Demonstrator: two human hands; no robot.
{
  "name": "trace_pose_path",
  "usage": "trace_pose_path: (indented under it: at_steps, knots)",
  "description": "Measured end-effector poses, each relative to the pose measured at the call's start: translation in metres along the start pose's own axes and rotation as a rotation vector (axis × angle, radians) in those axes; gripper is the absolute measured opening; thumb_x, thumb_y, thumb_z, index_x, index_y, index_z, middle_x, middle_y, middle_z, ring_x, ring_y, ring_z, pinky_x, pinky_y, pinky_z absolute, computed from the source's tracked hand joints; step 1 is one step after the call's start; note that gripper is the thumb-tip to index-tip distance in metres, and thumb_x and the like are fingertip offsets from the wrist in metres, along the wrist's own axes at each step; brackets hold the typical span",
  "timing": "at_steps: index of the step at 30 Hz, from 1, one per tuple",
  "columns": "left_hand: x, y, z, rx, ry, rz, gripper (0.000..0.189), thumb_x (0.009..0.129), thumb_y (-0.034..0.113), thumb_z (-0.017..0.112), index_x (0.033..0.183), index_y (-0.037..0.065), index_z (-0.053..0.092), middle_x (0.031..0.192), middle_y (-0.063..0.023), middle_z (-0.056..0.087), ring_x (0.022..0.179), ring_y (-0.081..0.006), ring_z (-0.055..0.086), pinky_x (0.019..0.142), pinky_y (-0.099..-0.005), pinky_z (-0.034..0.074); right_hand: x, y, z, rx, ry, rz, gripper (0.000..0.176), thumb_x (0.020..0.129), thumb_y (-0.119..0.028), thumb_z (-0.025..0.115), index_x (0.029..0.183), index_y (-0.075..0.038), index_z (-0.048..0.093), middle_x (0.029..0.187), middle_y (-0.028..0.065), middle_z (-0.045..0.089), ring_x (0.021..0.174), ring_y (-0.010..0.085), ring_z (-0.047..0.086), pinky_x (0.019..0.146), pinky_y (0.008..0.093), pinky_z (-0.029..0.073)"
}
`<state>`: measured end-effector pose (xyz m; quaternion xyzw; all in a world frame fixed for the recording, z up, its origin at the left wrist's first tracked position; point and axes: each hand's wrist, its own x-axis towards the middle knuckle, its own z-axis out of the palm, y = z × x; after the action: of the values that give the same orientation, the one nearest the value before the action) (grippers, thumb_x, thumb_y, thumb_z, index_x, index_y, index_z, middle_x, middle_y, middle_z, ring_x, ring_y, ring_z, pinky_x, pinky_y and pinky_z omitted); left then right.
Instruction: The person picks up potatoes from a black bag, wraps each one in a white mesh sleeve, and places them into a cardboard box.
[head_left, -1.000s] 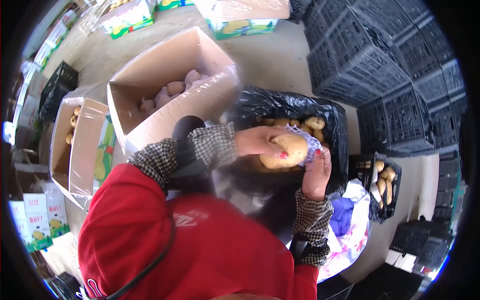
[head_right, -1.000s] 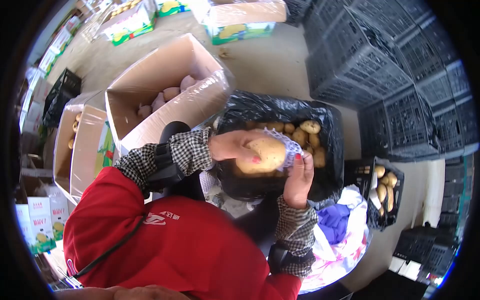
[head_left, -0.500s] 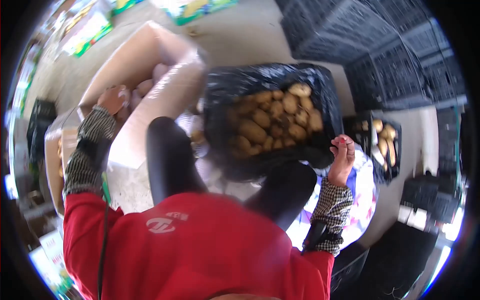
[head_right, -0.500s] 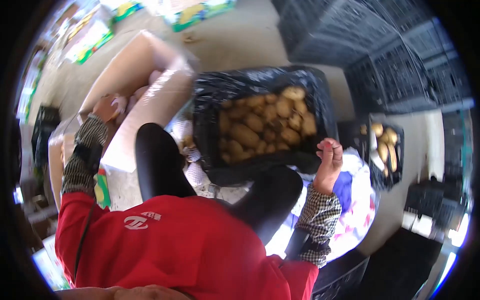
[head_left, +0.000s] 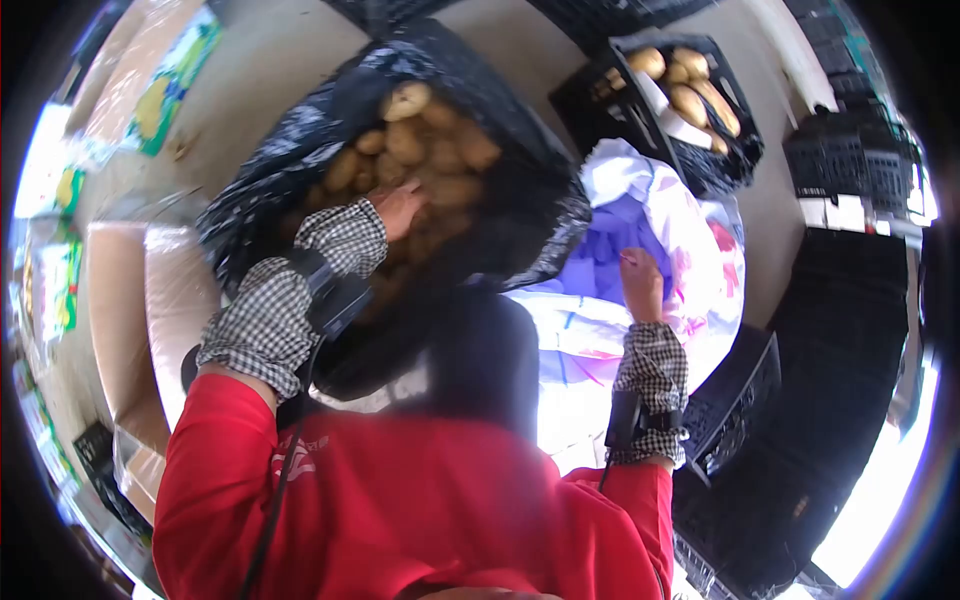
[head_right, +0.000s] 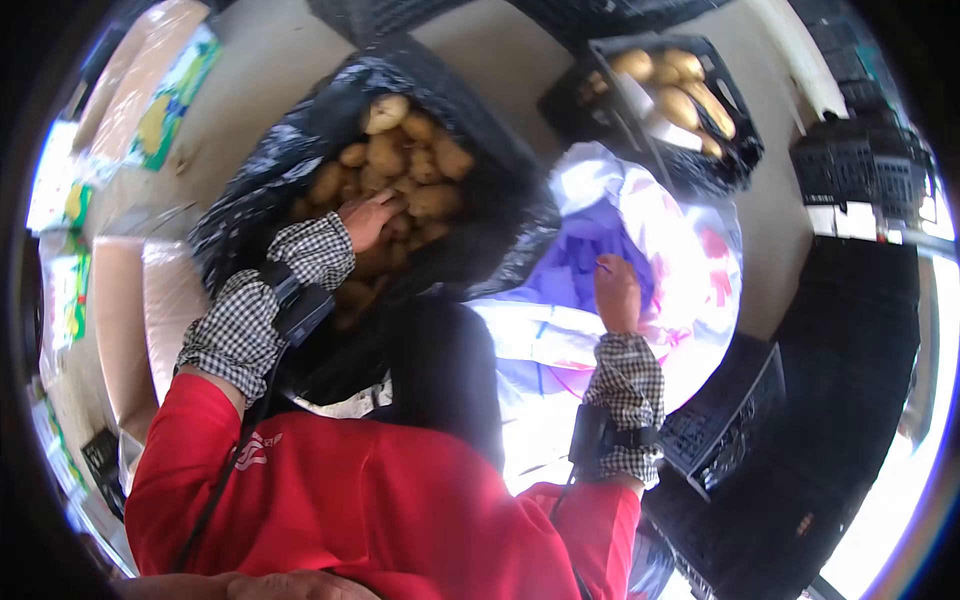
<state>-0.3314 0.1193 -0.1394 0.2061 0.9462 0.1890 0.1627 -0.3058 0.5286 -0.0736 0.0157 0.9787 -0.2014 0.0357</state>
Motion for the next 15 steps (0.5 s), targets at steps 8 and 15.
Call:
trace_pose_path:
  at_steps: [8, 15]
  knots:
    - [0.062, 0.022, 0.059, 0.253, -0.063, -0.209, 0.064, 0.074, 0.032, 0.057, 0.130, 0.018, 0.029, 0.128, -0.0170, 0.028, 0.106, -0.0347, 0.044, 0.081, -0.0481, 0.042, 0.028, -0.001, 0.032, -0.284, -0.028, 0.059, 0.031, 0.076, -0.012, 0.051, 0.107, -0.014, 0.052, 0.094, 0.0116, 0.056, 0.085, 0.0318, 0.055, 0.073, 0.0409, 0.045]
    - [0.062, -0.012, 0.060, -0.158, -0.030, -0.229, 0.064, 0.074, 0.032, 0.058, 0.128, 0.010, 0.032, 0.109, -0.0149, 0.049, 0.080, -0.0270, 0.056, 0.072, -0.0381, 0.046, 0.053, 0.014, 0.071, -0.341, 0.107, -0.137, 0.029, 0.070, -0.013, 0.060, 0.099, -0.013, 0.058, 0.094, 0.0084, 0.052, 0.086, 0.0249, 0.054, 0.067, 0.0355, 0.046]
